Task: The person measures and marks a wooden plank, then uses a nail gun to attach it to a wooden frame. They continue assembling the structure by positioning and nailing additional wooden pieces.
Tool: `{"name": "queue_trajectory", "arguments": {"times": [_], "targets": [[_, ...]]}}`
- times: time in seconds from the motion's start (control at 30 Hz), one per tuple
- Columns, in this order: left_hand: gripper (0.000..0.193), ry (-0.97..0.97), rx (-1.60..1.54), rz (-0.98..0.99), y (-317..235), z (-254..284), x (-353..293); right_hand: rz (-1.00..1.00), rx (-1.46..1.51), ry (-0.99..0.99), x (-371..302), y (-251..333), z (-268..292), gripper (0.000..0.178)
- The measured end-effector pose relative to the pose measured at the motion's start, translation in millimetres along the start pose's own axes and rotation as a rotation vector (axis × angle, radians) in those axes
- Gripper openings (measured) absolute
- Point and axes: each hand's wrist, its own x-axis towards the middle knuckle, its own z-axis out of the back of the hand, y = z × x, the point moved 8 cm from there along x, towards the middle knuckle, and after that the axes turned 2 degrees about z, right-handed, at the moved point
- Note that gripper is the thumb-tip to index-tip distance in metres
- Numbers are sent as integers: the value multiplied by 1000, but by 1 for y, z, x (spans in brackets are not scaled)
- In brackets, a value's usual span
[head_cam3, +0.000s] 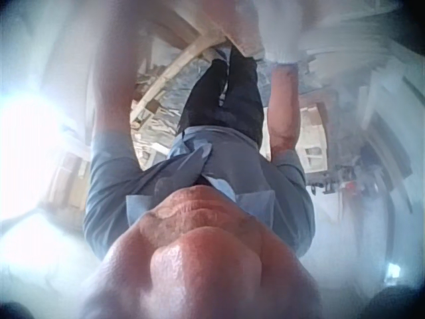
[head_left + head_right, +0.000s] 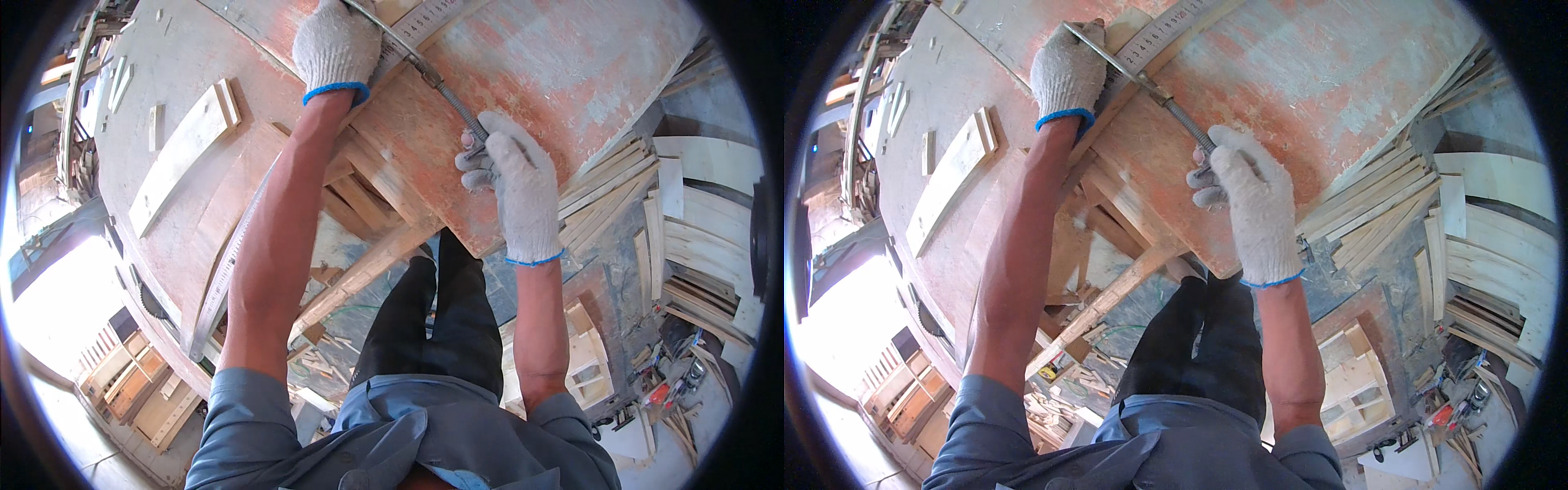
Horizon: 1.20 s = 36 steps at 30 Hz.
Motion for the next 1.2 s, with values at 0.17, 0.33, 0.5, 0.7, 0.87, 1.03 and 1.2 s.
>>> {"name": "queue_trajectory", "arguments": {"times": [0.17, 0.33, 0.5, 0.7, 0.87, 1.03, 1.2], "targets": [[47, -10, 38, -37, -2, 1, 0, -147, 397, 78, 10, -16, 1, 33], [44, -11, 64, 3, 0, 0, 0, -144, 205, -5, 10, -12, 2, 35], [41, -56, 6, -26, -4, 5, -5, -125, -20, -4, 9, -12, 3, 38], [38, -76, 91, -28, 8, 1, 2, -71, -242, 41, 3, 2, 6, 43], [34, -79, -23, 87, -14, 15, -13, 267, -703, -137, 1, 28, 32, 40], [35, -62, 14, 102, -9, 13, -8, 342, -803, -130, 5, 33, 29, 34], [35, -68, 29, 88, -12, 14, -9, 459, -825, -86, 1, 30, 26, 30]]}}
